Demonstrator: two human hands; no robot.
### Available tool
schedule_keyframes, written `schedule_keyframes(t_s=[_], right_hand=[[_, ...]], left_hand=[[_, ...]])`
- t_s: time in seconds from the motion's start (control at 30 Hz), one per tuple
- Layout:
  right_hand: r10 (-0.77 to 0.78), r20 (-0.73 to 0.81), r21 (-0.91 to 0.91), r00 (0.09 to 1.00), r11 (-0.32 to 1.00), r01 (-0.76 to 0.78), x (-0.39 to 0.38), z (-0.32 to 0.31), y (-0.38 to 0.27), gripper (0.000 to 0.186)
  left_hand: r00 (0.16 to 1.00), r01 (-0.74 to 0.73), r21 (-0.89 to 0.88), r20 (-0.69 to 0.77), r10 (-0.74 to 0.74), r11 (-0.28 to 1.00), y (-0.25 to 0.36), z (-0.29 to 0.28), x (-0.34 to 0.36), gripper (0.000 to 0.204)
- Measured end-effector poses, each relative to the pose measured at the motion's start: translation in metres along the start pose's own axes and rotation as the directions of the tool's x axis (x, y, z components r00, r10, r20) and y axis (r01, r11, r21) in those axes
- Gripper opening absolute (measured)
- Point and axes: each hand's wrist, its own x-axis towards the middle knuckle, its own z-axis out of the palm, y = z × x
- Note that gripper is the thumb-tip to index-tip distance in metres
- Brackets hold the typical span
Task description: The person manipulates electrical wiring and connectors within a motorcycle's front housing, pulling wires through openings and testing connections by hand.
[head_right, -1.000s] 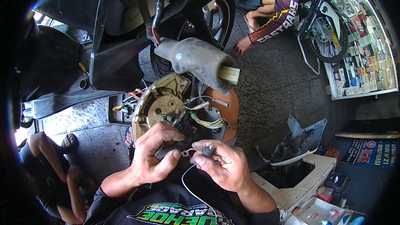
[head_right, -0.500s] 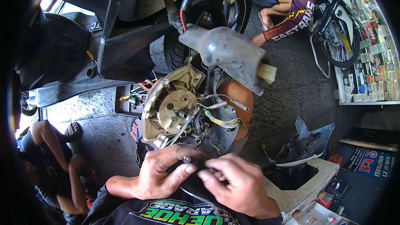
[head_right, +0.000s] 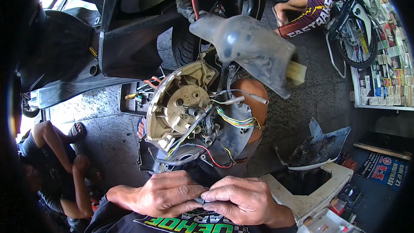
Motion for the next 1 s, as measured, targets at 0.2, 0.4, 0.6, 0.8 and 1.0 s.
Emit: schedule_keyframes(t_s=[0.2,0.4,0.6,0.8,1.0], right_hand=[[-0.128,-0.213,-0.253,0.969,0.965,0.071,-0.01,0.014,-0.005,0.019],[-0.016,-0.64,0.014,0.768,0.999,0.032,-0.028,-0.016,0.019,0.025],[0.164,-0.557,0.477,0.814,0.866,0.152,0.006,-0.008,0.036,0.025],[0.299,-0.387,0.506,0.873,0.86,-0.07,0.007,-0.01,0.049,0.026],[0.233,-0.384,0.28,0.894,0.952,-0.128,0.002,-0.008,0.049,0.024]], left_hand=[[0.976,0.161,0.131,-0.167,-0.138,0.978,0.011,-0.004,-0.013,0.03],[0.198,0.38,-0.123,-0.957,-0.21,0.917,-0.014,-0.092,-0.039,0.021],[-0.292,0.3,-0.646,-0.763,-0.577,0.702,-0.272,-0.17,-0.134,0.022],[-0.299,0.86,-0.435,-0.853,-0.428,0.268,-0.437,-0.153,-0.19,0.053],[0.009,0.663,-0.112,-0.987,-0.158,0.74,-0.287,-0.106,-0.111,0.028]])
